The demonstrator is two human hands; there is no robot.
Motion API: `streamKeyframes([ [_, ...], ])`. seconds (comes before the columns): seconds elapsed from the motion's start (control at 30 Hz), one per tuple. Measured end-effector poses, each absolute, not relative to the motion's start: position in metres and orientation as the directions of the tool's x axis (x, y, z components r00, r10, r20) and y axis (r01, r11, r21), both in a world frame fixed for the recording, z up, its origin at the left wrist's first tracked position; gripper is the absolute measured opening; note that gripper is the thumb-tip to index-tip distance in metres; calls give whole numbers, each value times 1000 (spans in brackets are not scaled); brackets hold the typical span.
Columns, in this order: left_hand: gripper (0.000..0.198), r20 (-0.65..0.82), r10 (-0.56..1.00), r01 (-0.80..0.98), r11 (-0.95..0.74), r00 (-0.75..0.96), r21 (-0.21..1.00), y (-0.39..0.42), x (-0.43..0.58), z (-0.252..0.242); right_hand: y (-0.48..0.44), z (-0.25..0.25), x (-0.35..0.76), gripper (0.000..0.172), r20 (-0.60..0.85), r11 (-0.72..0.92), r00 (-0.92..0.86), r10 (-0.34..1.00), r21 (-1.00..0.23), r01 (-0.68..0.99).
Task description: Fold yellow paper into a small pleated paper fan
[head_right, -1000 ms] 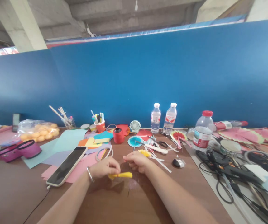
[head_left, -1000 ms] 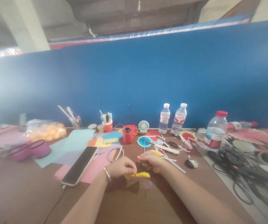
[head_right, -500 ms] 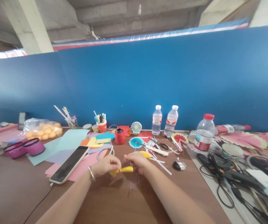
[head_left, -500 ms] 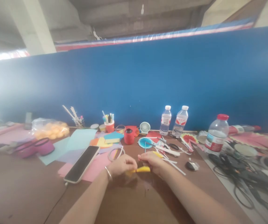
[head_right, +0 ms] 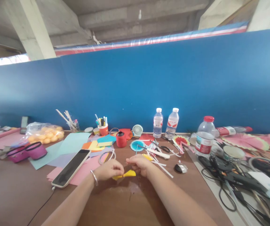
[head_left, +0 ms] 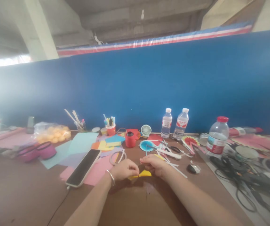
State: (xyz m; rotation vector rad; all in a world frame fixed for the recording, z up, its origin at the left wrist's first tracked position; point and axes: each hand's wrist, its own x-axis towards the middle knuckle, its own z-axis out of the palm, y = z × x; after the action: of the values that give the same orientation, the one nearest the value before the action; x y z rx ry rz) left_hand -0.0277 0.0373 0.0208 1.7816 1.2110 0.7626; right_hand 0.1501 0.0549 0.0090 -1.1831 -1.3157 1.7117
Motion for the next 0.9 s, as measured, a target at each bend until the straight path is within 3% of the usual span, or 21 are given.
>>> streamKeyframes([
  [0.17,17,135,984,436,-172,114,884,44,-23,17,47,14,138,18,-75,-63,-193,978,-996,65],
  [0.3,27,169,984,309,-141,-64,941,48,-22,17,40,13,130,19,-45,-35,-178,983,-998,57],
  [0.63,25,95,995,7,-95,-16,995,43,-17,14,50,10,140,13,-126,-154,-240,963,-983,-102],
  [0.9,21,160,987,55,-159,-9,986,41,-14,17,52,14,142,11,-39,-71,-244,969,-990,-124],
])
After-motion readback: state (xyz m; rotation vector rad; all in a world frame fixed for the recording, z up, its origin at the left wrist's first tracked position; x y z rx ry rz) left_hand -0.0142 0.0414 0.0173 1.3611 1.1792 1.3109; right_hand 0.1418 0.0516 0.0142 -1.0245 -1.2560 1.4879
